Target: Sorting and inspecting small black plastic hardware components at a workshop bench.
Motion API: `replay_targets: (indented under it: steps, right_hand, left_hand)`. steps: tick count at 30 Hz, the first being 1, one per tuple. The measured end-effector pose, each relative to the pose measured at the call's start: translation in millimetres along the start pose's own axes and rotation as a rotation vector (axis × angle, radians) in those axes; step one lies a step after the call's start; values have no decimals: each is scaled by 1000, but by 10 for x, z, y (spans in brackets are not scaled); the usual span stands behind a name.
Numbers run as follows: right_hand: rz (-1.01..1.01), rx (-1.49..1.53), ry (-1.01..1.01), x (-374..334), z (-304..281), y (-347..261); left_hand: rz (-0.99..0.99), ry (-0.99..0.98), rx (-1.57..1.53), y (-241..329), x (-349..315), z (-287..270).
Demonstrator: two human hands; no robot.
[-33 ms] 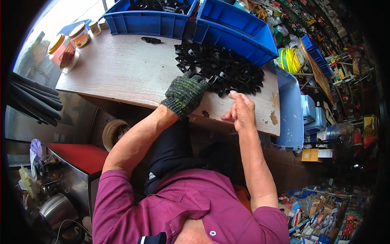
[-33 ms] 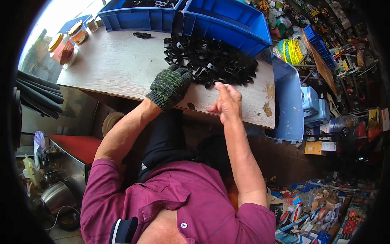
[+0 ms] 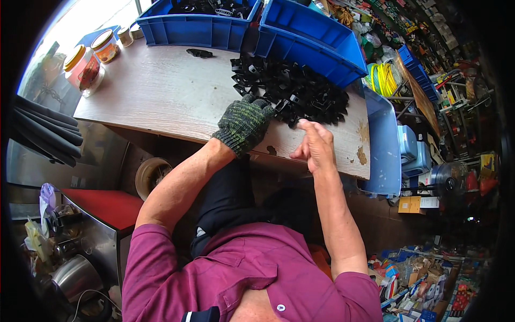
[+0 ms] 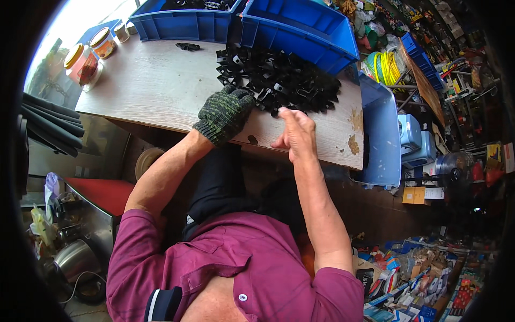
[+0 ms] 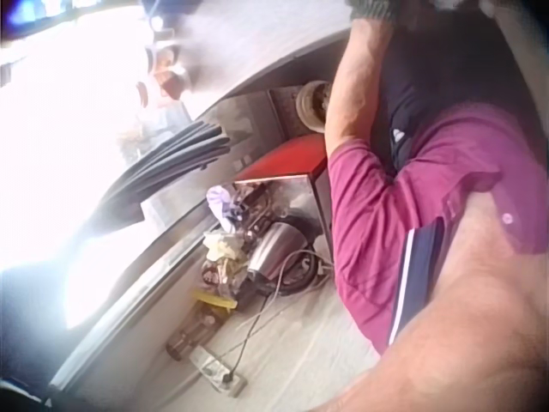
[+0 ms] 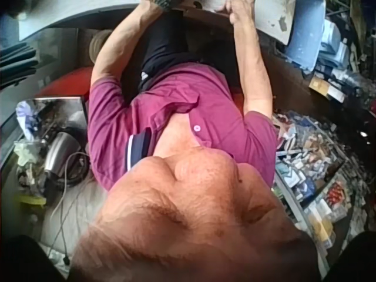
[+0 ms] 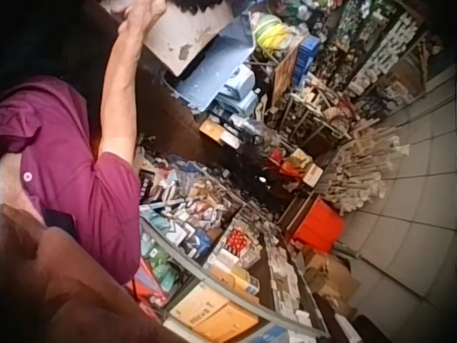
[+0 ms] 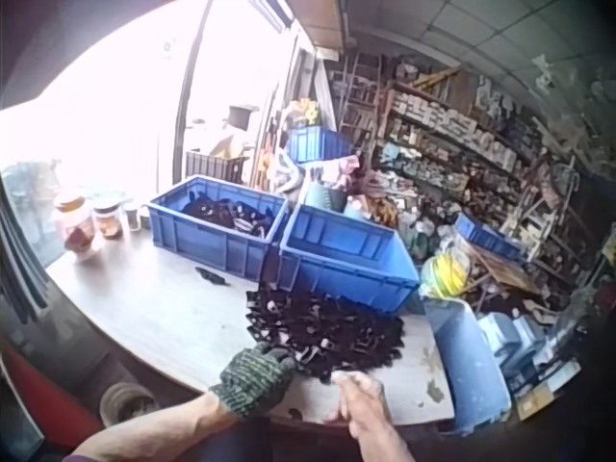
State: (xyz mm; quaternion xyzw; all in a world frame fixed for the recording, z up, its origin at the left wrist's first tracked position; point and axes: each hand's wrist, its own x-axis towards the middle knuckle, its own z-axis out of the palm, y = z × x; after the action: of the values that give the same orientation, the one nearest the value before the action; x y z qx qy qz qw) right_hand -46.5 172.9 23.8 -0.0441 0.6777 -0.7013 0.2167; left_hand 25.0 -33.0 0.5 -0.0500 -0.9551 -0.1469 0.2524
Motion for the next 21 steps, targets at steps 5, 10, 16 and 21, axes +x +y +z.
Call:
replay_targets:
  steps: [5,10,16,21]
  right_hand:
    - [42,-194,13,37,203,-55]
    - [71,-243,5,59,291,-76]
    - [15,-417,-14,101,362,-103]
    - [-11,-606,-10,94,468,-138]
  left_hand:
    - [-108,65,-180,56,49,-140]
    - [-27,-35,-57,8,55,-15]
    - [-38,-56,-120,71,53,-77]
    - [25,0,-156,27,5,3]
